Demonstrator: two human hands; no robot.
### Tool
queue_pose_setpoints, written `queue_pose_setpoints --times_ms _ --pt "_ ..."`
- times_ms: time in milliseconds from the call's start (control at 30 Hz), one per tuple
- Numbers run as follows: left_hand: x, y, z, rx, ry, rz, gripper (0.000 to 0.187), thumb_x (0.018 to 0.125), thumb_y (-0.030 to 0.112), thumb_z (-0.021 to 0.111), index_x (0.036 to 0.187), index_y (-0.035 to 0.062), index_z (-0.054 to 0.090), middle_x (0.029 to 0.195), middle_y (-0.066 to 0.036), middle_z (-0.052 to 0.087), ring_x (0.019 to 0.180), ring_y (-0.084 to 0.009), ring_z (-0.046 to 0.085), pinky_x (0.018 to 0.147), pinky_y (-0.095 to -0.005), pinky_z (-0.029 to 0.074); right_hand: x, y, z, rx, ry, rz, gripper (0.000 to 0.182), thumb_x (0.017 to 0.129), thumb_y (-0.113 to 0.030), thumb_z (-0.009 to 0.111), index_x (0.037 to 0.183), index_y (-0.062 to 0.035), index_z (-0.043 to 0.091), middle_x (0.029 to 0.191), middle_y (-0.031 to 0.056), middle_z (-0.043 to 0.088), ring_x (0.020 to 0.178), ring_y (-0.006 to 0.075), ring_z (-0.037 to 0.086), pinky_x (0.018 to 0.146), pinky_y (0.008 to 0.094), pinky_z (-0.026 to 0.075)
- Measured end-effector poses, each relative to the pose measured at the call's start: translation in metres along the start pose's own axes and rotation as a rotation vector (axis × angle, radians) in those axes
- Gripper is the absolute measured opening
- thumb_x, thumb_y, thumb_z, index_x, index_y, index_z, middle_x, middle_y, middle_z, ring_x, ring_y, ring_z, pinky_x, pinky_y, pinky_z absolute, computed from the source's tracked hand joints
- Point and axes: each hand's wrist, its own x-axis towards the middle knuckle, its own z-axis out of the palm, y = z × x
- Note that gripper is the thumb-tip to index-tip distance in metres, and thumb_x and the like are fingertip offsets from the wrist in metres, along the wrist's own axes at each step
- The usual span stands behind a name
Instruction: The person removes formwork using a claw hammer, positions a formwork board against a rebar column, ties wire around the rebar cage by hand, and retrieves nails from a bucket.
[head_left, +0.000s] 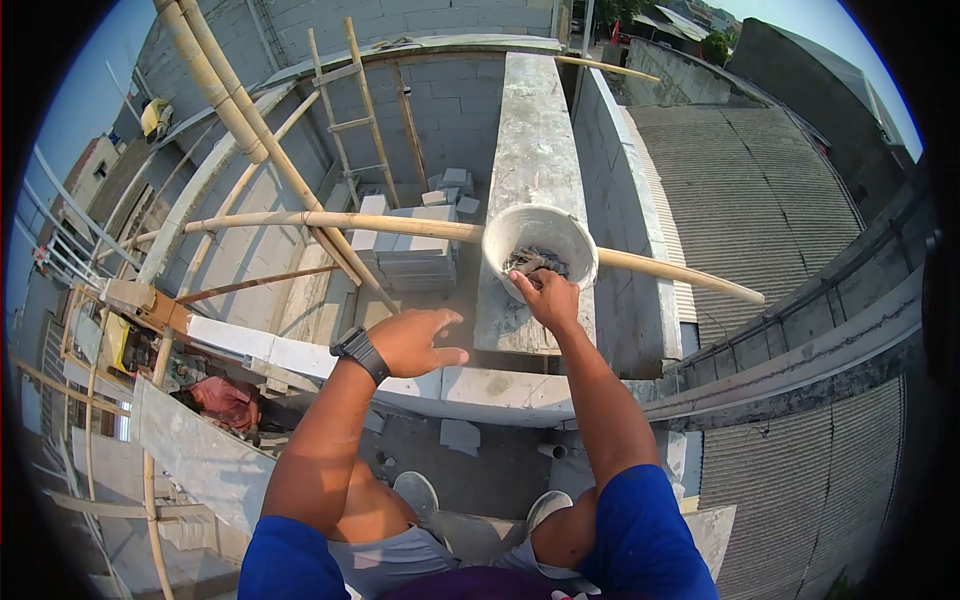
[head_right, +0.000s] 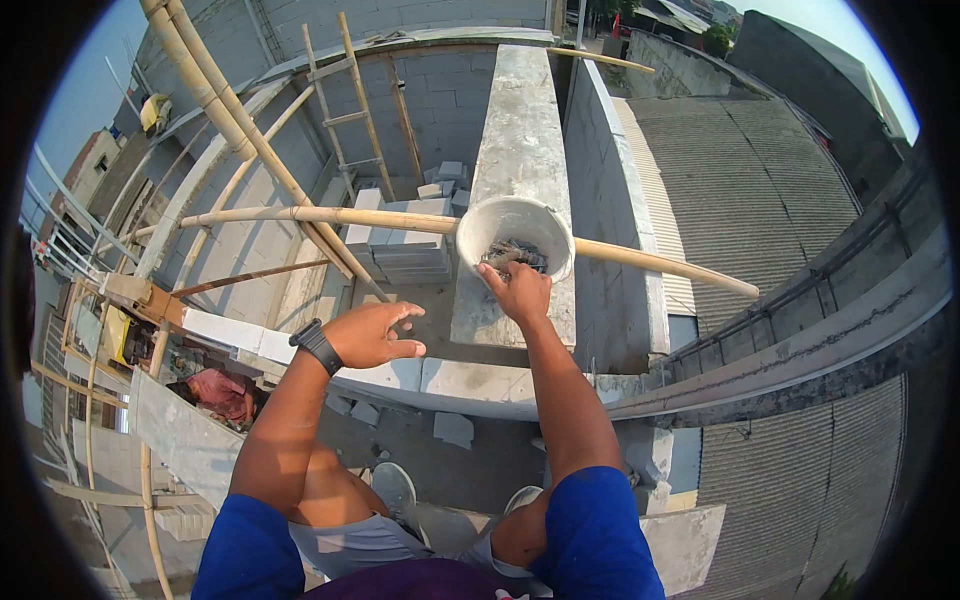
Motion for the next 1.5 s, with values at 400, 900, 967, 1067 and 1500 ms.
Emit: queue_pose_setpoints --times_ms 400,900,967,1067,1500 --pt "0.0024 -0.0019 0.0023 0.005 -0.002 0.005 0.077 0.090 0.051 0.073 0.143 -0.0001 0.052 0.123 -0.025 0.068 0.100 -0.0332 0.070 0.089 -0.0407 0.055 0.0007 0.0018 0.0007 0.005 -0.001 -0.014 0.072 0.090 -0.071 0.058 0.094 -0.0019 0.077 0.082 0.0175 0.074 0.084 0.0353 0.070 0.090 0.0467 0.043" --pt "-0.0011 -0.0004 0.0002 0.003 0.018 0.017 0.077 0.090 0.050 0.073 0.143 0.0000 0.051 0.122 -0.025 0.068 0.099 -0.0333 0.070 0.089 -0.0412 0.055 0.0001 0.0008 0.0018 -0.004 0.021 -0.045 0.073 0.092 -0.071 0.054 0.095 -0.0019 0.077 0.082 0.0200 0.073 0.086 0.0385 0.070 0.091 0.0481 0.044" --pt "-0.0015 -0.0010 0.0000 0.005 0.020 0.007 0.077 0.089 0.050 0.074 0.144 0.0002 0.051 0.122 -0.025 0.068 0.099 -0.0333 0.071 0.089 -0.0413 0.055 0.0001 0.0001 0.0003 0.009 0.005 -0.039 0.073 0.092 -0.071 0.054 0.095 -0.0017 0.077 0.081 0.0202 0.073 0.086 0.0387 0.070 0.091 0.0482 0.044" --pt "-0.0011 -0.0025 0.0001 0.014 0.013 -0.008 0.077 0.089 0.050 0.074 0.144 0.0006 0.051 0.123 -0.025 0.068 0.099 -0.0331 0.071 0.089 -0.0413 0.055 -0.0007 -0.0022 -0.0019 -0.040 0.012 -0.039 0.070 0.093 -0.069 0.056 0.094 -0.0027 0.078 0.080 0.0180 0.074 0.083 0.0373 0.071 0.087 0.0458 0.048" --pt "-0.0043 -0.0030 -0.0010 0.002 0.024 -0.007 0.078 0.089 0.050 0.075 0.144 0.0003 0.050 0.123 -0.026 0.067 0.098 -0.0339 0.071 0.087 -0.0418 0.055 -0.0006 -0.0034 -0.0033 -0.067 0.008 -0.024 0.071 0.092 -0.070 0.057 0.093 -0.0024 0.078 0.081 0.0175 0.074 0.083 0.0377 0.071 0.086 0.0447 0.049"
